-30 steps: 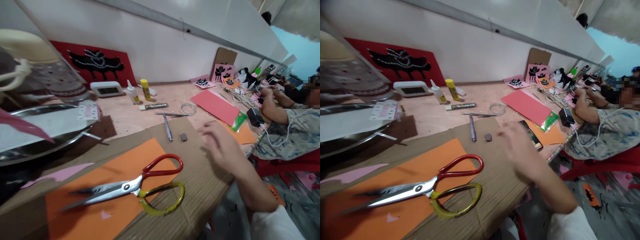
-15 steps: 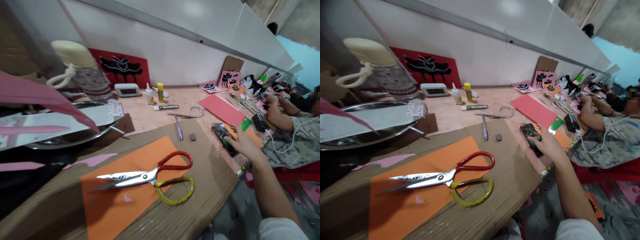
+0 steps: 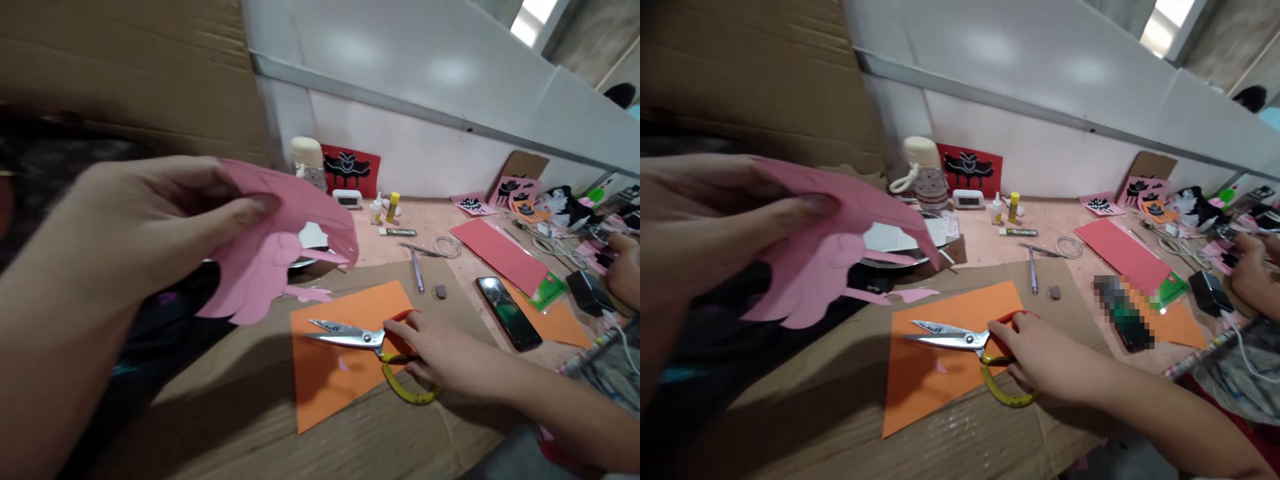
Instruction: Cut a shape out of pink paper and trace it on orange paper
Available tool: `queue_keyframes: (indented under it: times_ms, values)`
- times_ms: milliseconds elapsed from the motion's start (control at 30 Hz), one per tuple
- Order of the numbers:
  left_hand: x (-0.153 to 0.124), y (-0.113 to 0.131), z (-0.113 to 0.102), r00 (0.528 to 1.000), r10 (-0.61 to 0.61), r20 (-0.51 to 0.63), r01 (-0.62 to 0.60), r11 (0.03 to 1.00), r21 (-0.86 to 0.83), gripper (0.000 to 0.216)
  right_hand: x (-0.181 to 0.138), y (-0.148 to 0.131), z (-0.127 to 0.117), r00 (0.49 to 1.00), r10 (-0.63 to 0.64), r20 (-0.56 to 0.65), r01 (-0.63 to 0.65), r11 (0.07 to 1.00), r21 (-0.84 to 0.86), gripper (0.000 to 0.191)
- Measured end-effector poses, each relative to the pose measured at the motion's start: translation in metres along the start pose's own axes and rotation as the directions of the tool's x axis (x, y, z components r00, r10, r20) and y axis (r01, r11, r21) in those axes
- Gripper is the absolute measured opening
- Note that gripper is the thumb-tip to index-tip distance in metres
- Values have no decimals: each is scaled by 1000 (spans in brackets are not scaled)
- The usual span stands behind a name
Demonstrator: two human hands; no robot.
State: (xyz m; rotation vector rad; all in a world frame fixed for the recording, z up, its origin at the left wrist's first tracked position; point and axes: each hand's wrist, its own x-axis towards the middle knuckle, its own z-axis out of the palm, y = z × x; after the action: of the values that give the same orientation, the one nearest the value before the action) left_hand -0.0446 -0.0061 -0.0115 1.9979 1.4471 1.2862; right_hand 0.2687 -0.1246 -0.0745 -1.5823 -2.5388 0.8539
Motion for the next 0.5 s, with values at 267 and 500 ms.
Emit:
queue_keyframes:
  times_ms: [267, 500]
  values:
    - [4, 33, -8, 988, 55, 142, -5, 944, -330, 28, 6, 0, 1, 998, 44, -54, -20, 926, 378, 60]
    - [6, 31, -16, 966, 93, 239, 28, 888, -459, 24, 17, 11, 2, 966, 104, -237, 103, 685, 721, 48]
